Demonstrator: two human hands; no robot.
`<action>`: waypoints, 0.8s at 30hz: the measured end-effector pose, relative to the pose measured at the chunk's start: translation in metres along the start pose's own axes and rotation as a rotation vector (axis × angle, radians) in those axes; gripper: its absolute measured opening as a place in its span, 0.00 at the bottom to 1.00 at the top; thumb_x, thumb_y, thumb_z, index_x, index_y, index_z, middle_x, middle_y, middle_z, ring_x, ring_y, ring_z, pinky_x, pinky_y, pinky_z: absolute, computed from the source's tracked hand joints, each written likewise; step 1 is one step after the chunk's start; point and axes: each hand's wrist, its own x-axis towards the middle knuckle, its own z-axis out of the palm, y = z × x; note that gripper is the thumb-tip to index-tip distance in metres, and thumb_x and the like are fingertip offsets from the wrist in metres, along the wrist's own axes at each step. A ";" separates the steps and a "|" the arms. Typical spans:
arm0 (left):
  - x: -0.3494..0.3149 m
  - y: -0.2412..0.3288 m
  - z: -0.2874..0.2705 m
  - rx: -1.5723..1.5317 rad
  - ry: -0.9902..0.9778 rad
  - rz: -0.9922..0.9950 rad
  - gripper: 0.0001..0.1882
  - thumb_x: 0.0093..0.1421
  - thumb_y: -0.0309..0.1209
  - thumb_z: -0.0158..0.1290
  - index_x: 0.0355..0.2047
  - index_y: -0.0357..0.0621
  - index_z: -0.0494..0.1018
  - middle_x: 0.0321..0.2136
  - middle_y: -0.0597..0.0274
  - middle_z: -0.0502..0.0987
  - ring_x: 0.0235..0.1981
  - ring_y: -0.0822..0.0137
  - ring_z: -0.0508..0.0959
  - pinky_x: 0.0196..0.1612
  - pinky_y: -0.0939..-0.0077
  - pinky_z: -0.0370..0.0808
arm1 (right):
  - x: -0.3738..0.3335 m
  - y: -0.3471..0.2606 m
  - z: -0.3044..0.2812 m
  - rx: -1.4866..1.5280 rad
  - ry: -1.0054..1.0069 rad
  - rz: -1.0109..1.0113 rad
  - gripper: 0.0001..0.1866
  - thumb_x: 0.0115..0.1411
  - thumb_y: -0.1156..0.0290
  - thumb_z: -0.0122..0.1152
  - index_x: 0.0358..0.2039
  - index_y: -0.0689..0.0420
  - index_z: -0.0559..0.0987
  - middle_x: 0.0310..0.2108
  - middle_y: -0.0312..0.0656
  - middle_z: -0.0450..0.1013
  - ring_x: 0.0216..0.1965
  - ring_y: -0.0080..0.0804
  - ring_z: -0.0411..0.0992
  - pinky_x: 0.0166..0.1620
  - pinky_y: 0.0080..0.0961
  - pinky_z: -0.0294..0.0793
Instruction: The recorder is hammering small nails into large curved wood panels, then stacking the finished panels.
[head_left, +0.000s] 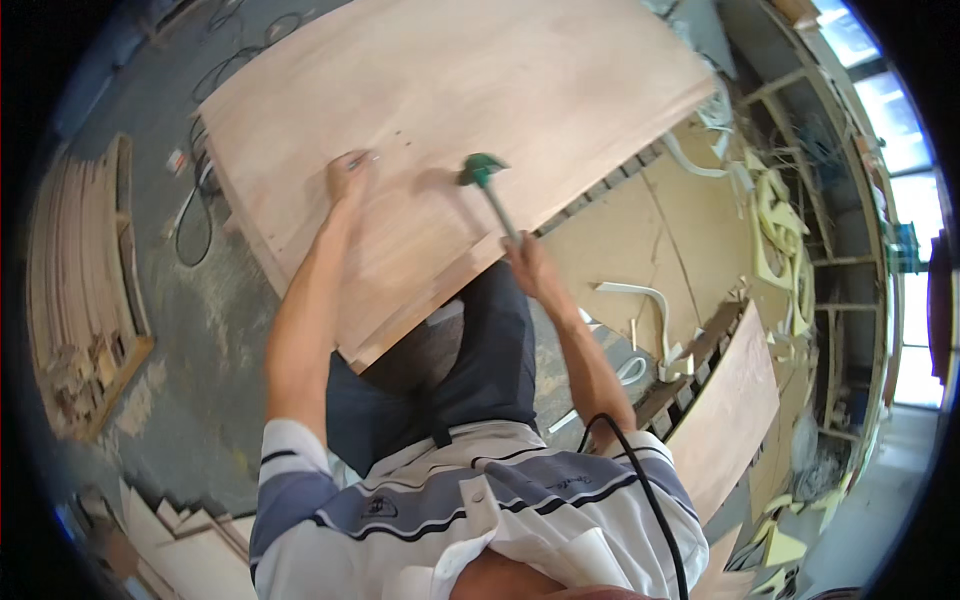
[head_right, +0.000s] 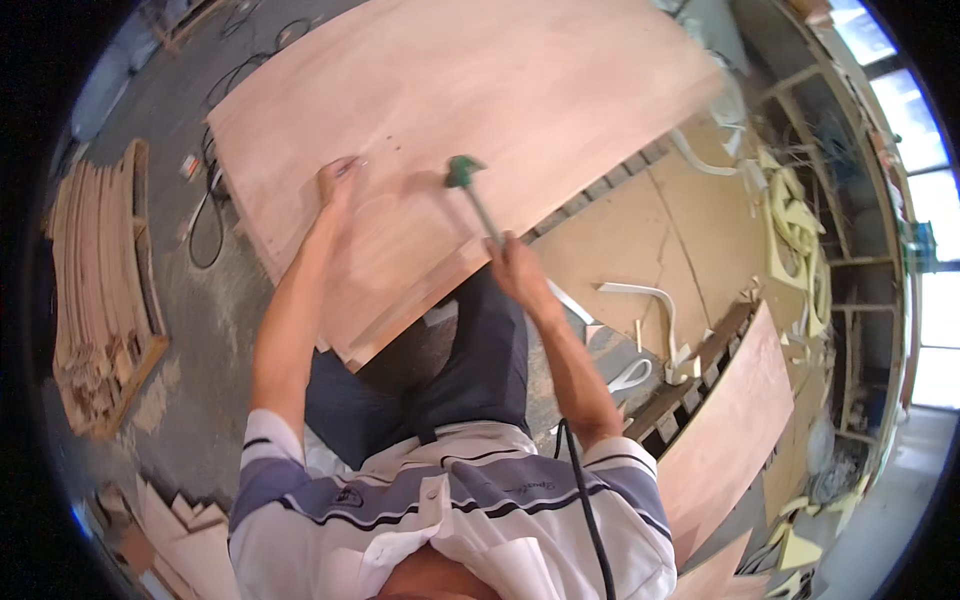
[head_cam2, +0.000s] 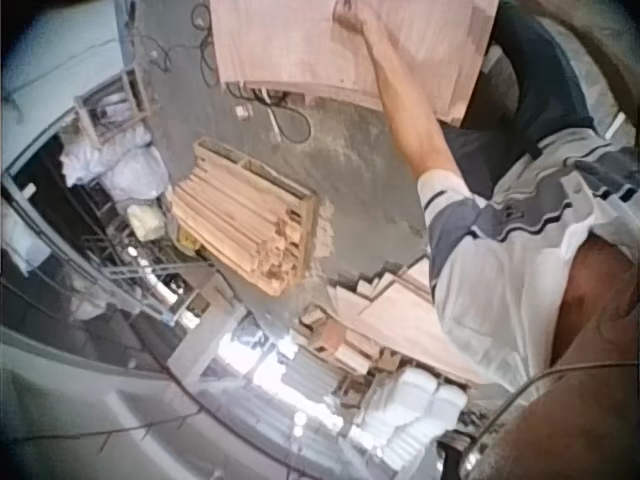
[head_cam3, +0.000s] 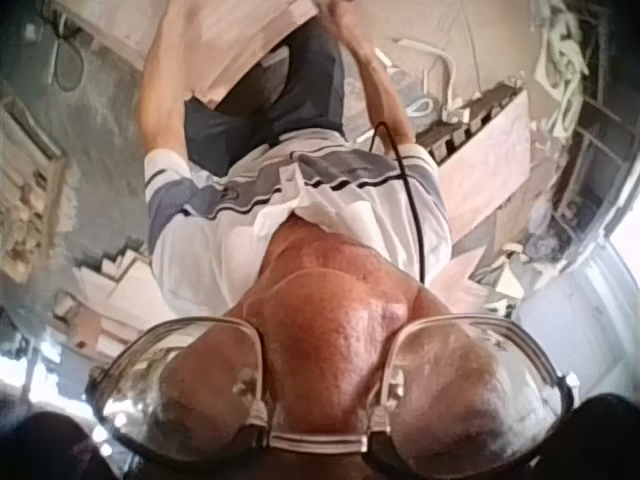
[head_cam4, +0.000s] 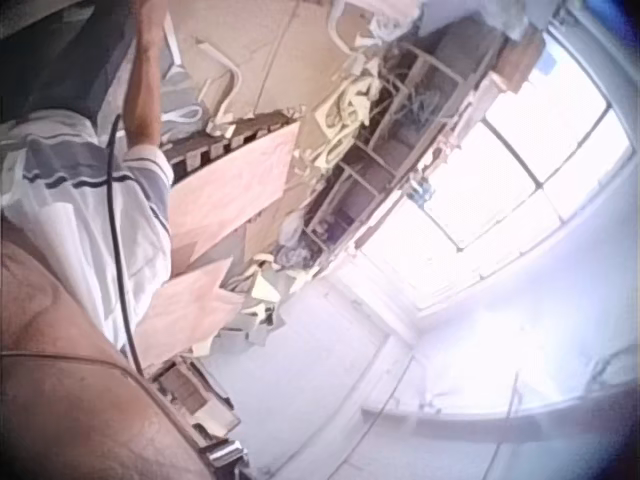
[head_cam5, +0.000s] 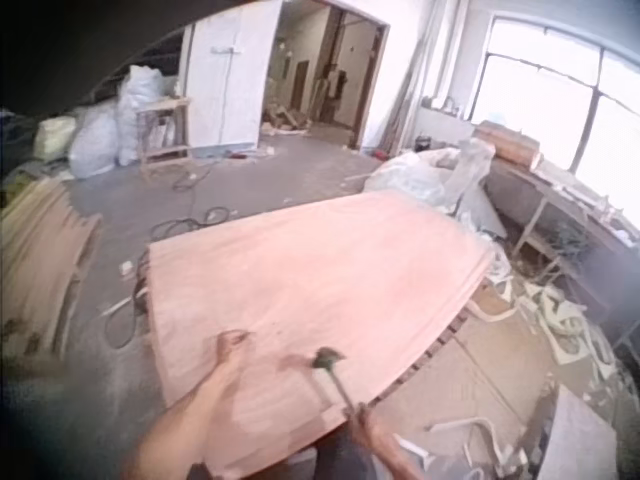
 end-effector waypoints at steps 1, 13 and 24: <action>0.000 0.012 0.016 0.049 -0.031 -0.045 0.12 0.54 0.38 0.58 0.34 0.44 0.81 0.27 0.57 0.81 0.29 0.66 0.79 0.34 0.72 0.74 | 0.005 0.014 -0.007 0.050 -0.060 0.096 0.23 0.65 0.58 0.50 0.37 0.73 0.71 0.19 0.62 0.67 0.22 0.53 0.69 0.27 0.44 0.64; 0.045 0.039 0.043 0.364 -0.048 -0.026 0.12 0.54 0.40 0.55 0.34 0.52 0.81 0.32 0.59 0.81 0.35 0.61 0.81 0.37 0.67 0.76 | 0.016 -0.013 0.008 0.113 -0.169 0.136 0.19 0.65 0.61 0.49 0.30 0.68 0.70 0.16 0.55 0.63 0.19 0.45 0.63 0.26 0.38 0.63; 0.039 0.037 0.051 0.313 -0.079 0.086 0.06 0.50 0.35 0.58 0.29 0.53 0.82 0.32 0.61 0.81 0.36 0.60 0.80 0.41 0.66 0.75 | 0.009 0.005 0.012 0.064 -0.234 0.186 0.17 0.67 0.64 0.47 0.30 0.68 0.69 0.16 0.37 0.56 0.20 0.25 0.54 0.21 0.31 0.56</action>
